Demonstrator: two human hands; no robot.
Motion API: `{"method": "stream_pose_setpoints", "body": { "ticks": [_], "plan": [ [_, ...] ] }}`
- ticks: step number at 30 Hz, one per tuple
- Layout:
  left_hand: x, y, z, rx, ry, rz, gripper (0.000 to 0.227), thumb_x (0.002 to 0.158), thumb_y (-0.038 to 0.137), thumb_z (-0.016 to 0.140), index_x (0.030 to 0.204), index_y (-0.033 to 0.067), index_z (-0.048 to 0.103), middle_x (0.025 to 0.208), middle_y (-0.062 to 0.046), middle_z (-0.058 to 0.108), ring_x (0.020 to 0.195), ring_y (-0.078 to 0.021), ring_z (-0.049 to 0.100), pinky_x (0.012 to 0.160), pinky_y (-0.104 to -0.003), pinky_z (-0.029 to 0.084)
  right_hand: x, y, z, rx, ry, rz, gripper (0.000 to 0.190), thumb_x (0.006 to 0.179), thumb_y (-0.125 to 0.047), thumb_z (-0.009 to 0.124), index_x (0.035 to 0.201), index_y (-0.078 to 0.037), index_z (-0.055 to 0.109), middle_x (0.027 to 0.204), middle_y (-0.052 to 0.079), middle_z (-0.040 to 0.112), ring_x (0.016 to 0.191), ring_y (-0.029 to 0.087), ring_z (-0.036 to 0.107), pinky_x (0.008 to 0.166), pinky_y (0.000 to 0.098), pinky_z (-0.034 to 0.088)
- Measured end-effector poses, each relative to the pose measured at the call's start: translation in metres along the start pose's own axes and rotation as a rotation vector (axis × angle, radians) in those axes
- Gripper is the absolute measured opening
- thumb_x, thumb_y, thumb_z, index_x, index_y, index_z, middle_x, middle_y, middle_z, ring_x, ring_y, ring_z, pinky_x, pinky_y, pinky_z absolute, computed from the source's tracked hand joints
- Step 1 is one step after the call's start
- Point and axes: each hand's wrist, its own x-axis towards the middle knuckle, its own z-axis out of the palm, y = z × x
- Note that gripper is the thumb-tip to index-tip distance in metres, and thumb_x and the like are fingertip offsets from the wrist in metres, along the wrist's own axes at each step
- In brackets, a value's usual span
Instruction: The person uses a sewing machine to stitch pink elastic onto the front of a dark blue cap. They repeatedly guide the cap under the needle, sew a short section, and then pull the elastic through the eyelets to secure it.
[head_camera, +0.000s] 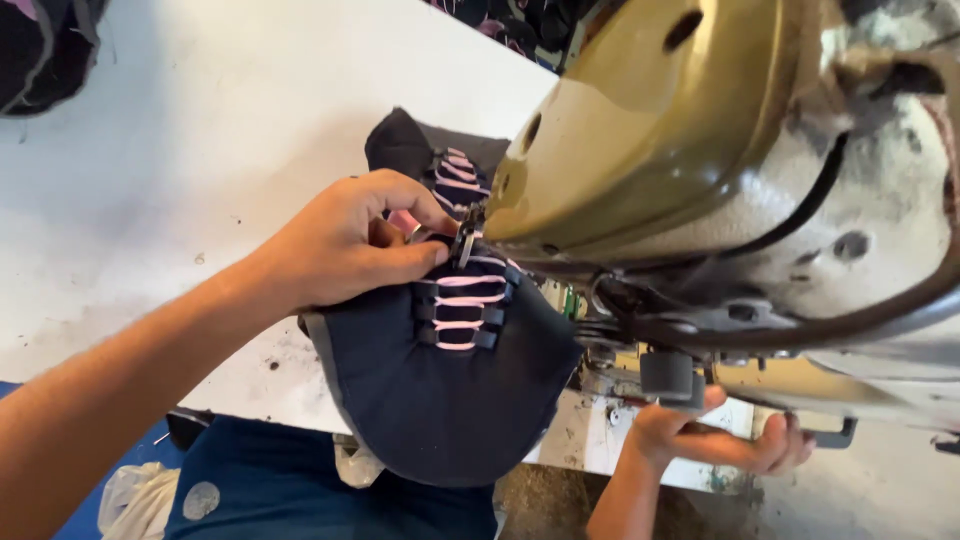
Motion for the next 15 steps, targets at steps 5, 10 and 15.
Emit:
{"method": "stream_pose_setpoints", "body": {
  "ticks": [5,10,15],
  "plan": [
    [-0.001,-0.002,0.006,-0.042,0.024,0.031,0.021,0.087,0.019,0.077,0.103,0.0063,0.074,0.086,0.004,0.064,0.064,-0.0051,0.06,0.054,-0.023,0.049,0.055,-0.024,0.005,0.024,0.033,-0.03,0.048,0.107,-0.036,0.059,0.134,0.0,0.041,0.135,0.018,0.042,0.139,0.037,0.033,0.121,0.0608,0.027],
    [0.012,0.005,0.001,0.011,0.04,-0.128,0.021,0.085,0.021,0.078,0.104,0.0101,0.079,0.077,0.001,0.071,0.07,-0.0045,0.064,0.063,-0.021,0.051,0.055,-0.014,0.013,-0.003,0.09,0.024,0.041,0.109,-0.033,0.06,0.135,-0.005,0.044,0.139,0.012,0.043,0.139,0.029,0.036,0.122,0.053,0.03],
    [0.015,0.007,0.002,0.007,0.032,-0.151,0.021,0.085,0.021,0.078,0.103,0.0096,0.08,0.079,0.002,0.072,0.07,-0.0049,0.065,0.063,-0.022,0.052,0.012,-0.011,0.001,0.047,0.022,0.022,0.041,0.112,-0.03,0.057,0.139,-0.003,0.04,0.14,0.014,0.04,0.139,0.032,0.035,0.123,0.0564,0.027]
  ]
}}
